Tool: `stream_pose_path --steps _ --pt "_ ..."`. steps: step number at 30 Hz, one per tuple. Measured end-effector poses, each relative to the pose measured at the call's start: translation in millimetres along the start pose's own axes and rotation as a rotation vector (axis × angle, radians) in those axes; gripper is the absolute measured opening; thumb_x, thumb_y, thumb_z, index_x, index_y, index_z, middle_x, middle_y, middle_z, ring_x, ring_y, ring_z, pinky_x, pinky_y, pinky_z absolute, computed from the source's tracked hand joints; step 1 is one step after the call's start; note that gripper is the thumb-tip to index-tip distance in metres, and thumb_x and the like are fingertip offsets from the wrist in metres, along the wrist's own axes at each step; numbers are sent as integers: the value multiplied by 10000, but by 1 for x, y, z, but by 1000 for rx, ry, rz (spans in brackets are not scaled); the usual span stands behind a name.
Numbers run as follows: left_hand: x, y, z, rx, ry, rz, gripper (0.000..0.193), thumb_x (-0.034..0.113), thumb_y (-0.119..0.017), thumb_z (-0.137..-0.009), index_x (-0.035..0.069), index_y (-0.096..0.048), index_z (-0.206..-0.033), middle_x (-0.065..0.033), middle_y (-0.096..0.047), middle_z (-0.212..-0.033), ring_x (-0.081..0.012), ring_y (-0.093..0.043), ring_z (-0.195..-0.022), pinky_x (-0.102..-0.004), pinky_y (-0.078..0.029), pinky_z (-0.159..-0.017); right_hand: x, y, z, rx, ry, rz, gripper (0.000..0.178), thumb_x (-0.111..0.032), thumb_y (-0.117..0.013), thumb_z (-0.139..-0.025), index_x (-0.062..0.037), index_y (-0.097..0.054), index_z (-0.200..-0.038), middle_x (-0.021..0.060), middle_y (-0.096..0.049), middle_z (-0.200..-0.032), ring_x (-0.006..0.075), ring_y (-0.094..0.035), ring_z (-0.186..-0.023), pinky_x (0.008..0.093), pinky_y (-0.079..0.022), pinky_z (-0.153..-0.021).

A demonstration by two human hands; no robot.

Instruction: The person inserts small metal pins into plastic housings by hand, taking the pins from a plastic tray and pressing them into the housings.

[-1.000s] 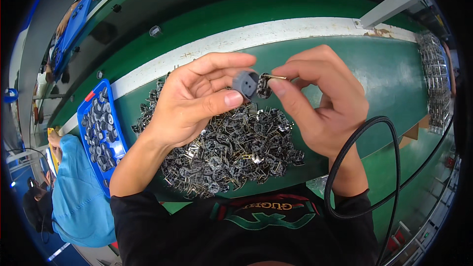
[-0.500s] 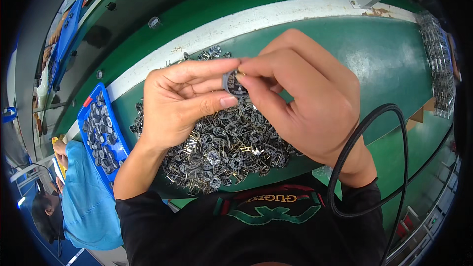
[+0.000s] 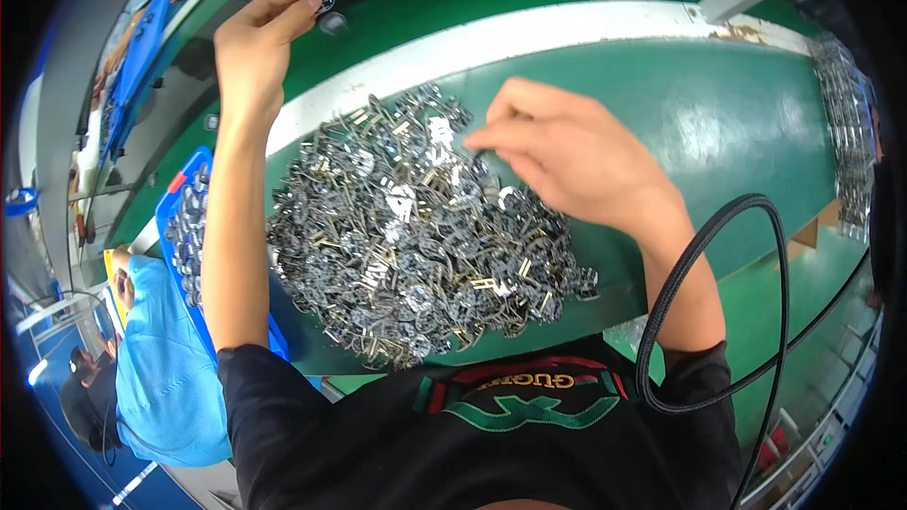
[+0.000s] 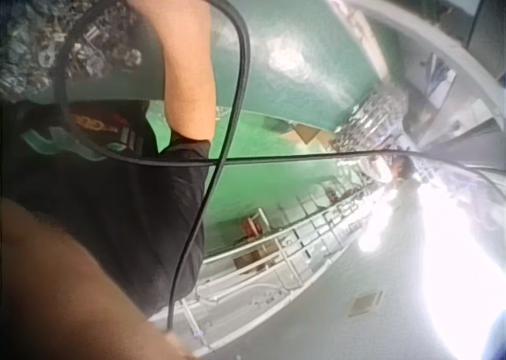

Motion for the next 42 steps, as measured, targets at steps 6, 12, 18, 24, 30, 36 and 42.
stream_pose_path --steps 6,12,18,24,30,36,42 --pt "-78 30 -71 95 -48 -376 240 203 -747 -830 32 -762 -997 -120 -751 -936 -188 -695 -881 -303 -512 -801 2 -29 -3 -96 20 98 84 -62 -664 -814 -59 -645 -897 73 -563 -900 276 -588 -927 408 -519 -771" --pt "-72 24 -59 149 -124 -509 468 282 -750 -843 0 -645 -1201 -125 -724 -1063 -197 -688 -938 -303 -515 -840 7 -7 -2 -76 -62 -104 83 -5 -665 -846 9 -614 -911 87 -586 -882 229 -633 -744 327 -518 -664" --pt "-36 -46 -17 -193 -511 -694 395 247 -759 -787 60 -703 -1130 -232 -662 -1065 -349 -664 -969 -402 -518 -872 29 6 3 29 -230 -379 162 23 -709 -797 0 -683 -955 131 -650 -873 247 -669 -716 327 -526 -631" --pt "9 -11 11 -50 -298 -513 319 158 -724 -796 30 -684 -1086 -163 -719 -938 -281 -714 -874 -358 -556 -799 22 -2 -5 -40 -173 -234 100 33 -685 -818 -4 -687 -911 97 -660 -890 233 -657 -707 316 -514 -631" --pt "66 31 111 4 -90 -105 326 28 -721 -812 26 -683 -1136 -103 -681 -1030 -139 -688 -879 -265 -556 -770 27 -4 2 -17 -341 -748 100 53 -617 -887 51 -659 -977 154 -684 -1002 210 -707 -872 307 -580 -747" --pt "61 33 146 5 -27 154 413 -81 -735 -787 -38 -641 -1187 -110 -653 -1126 -106 -645 -852 -228 -552 -768 19 -17 -15 222 -475 -1559 171 77 -585 -876 106 -656 -1029 237 -678 -1066 318 -692 -980 356 -570 -897" --pt "58 26 158 -52 -79 150 404 -4 -775 -771 23 -663 -1158 -97 -709 -958 -124 -705 -784 -248 -567 -716 -20 -14 -43 165 -386 -1455 174 64 -618 -887 63 -654 -1057 188 -683 -1044 298 -680 -1028 354 -560 -928"
Point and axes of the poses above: each hand's wrist, its own z-axis away from the middle knuckle, its own y-axis out of the back of the hand, x = y × z, the point moved 7 cm from there along -z, towards the middle knuckle
